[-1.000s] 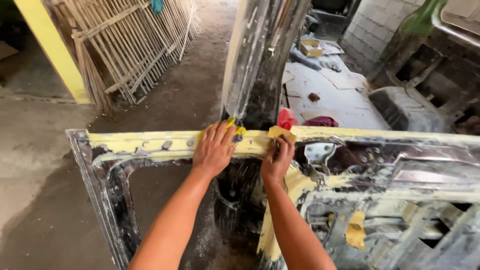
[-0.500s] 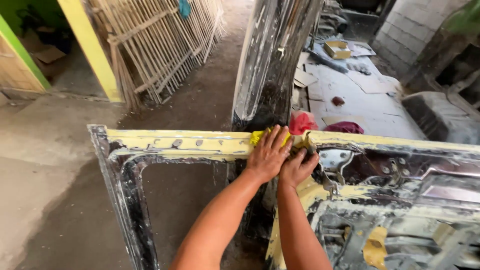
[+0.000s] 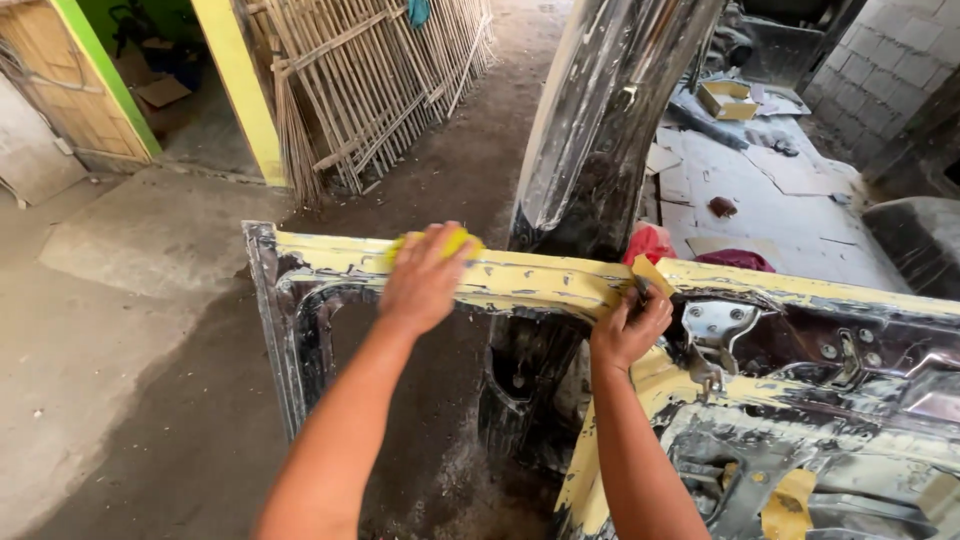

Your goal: The person scrubs a large, yellow-painted metal car door frame with a yellow sponge and a dark cloth. They dip the sponge and cloth into a green bucket of water to rinse them before resuming the scrubbing process on the frame's surface.

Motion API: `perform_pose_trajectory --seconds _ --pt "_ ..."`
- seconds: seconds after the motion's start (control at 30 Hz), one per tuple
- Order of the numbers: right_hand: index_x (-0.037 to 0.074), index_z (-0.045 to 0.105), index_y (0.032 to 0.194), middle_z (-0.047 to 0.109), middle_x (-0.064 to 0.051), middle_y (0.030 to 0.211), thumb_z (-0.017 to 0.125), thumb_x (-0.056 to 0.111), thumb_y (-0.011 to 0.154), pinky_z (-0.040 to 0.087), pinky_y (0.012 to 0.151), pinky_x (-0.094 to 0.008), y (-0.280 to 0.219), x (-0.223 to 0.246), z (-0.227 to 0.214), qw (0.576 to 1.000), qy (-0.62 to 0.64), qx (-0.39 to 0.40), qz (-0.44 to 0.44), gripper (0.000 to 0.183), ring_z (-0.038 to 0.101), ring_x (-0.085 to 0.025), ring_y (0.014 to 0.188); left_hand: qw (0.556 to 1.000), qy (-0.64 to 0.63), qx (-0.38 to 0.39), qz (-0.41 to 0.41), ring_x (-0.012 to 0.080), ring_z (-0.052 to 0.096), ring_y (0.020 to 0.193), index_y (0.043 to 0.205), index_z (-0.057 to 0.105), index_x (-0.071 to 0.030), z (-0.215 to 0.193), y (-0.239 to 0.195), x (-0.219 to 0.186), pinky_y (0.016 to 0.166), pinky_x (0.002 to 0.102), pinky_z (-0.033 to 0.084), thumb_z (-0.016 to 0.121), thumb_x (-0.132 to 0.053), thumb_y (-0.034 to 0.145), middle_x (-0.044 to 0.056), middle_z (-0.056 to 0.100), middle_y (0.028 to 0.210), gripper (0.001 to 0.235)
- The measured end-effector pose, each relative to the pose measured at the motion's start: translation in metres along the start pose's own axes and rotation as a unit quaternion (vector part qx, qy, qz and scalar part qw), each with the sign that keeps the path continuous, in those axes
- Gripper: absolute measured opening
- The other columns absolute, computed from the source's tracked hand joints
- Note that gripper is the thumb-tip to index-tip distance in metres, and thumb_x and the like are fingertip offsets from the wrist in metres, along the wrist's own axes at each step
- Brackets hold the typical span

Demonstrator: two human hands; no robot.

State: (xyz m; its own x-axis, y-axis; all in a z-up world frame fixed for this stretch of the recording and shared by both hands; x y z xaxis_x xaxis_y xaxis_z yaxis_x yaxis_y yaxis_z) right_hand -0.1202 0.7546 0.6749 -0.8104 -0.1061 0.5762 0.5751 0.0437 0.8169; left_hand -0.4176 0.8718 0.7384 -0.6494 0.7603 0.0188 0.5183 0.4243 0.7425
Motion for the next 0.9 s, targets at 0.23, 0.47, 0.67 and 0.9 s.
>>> perform_pose_trajectory --seconds 0.23,0.47,0.67,0.9 --pt "0.006 0.066 0.111 0.066 -0.012 0.119 0.065 0.008 0.098 0.045 0.094 -0.046 -0.001 0.062 0.001 0.994 -0.028 0.064 -0.079 0.013 0.058 -0.035 0.108 0.991 -0.007 -0.087 -0.097 0.0348 0.049 0.139 0.139 0.064 -0.015 -0.043 -0.022 0.065 0.119 0.054 0.03 0.064 -0.027 0.098 0.012 0.056 0.146 0.043" --pt "0.007 0.064 0.124 0.064 -0.015 0.128 0.07 0.014 0.088 0.045 0.103 -0.048 -0.065 0.201 0.054 0.933 0.003 0.266 -0.242 0.038 0.061 -0.038 0.119 0.995 -0.03 -0.051 -0.083 0.0326 0.058 0.122 0.131 0.065 -0.012 -0.048 -0.023 0.073 0.115 0.053 0.036 0.065 -0.028 0.097 0.011 0.063 0.128 0.037" --pt "0.002 0.051 0.145 0.054 -0.02 0.147 0.071 0.038 0.091 0.038 0.114 -0.051 -0.069 0.209 0.056 0.878 -0.037 0.365 -0.308 0.069 0.05 -0.04 0.137 0.996 -0.034 -0.058 -0.057 0.0318 0.058 0.121 0.135 0.062 -0.01 -0.046 -0.033 0.076 0.114 0.052 0.037 0.064 -0.028 0.098 0.012 0.061 0.13 0.041" --pt "0.004 0.049 0.146 0.053 -0.018 0.149 0.072 0.045 0.09 0.033 0.121 -0.053 -0.025 0.125 -0.001 0.898 -0.199 0.284 -0.27 0.074 0.048 -0.037 0.141 0.997 -0.022 -0.072 -0.036 0.031 0.058 0.122 0.135 0.062 -0.01 -0.042 -0.026 0.078 0.112 0.052 0.037 0.064 -0.031 0.097 0.012 0.06 0.132 0.044"
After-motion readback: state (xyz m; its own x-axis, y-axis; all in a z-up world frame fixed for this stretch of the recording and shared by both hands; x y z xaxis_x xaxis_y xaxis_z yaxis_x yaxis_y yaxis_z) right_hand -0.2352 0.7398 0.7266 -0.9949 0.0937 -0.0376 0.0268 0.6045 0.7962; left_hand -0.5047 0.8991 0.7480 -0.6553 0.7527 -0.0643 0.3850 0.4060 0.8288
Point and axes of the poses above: each hand's wrist, its own y-axis towards the middle knuckle, its own z-axis out of the palm, x = y × z, the point moved 2 cm from there along y, towards the middle knuckle
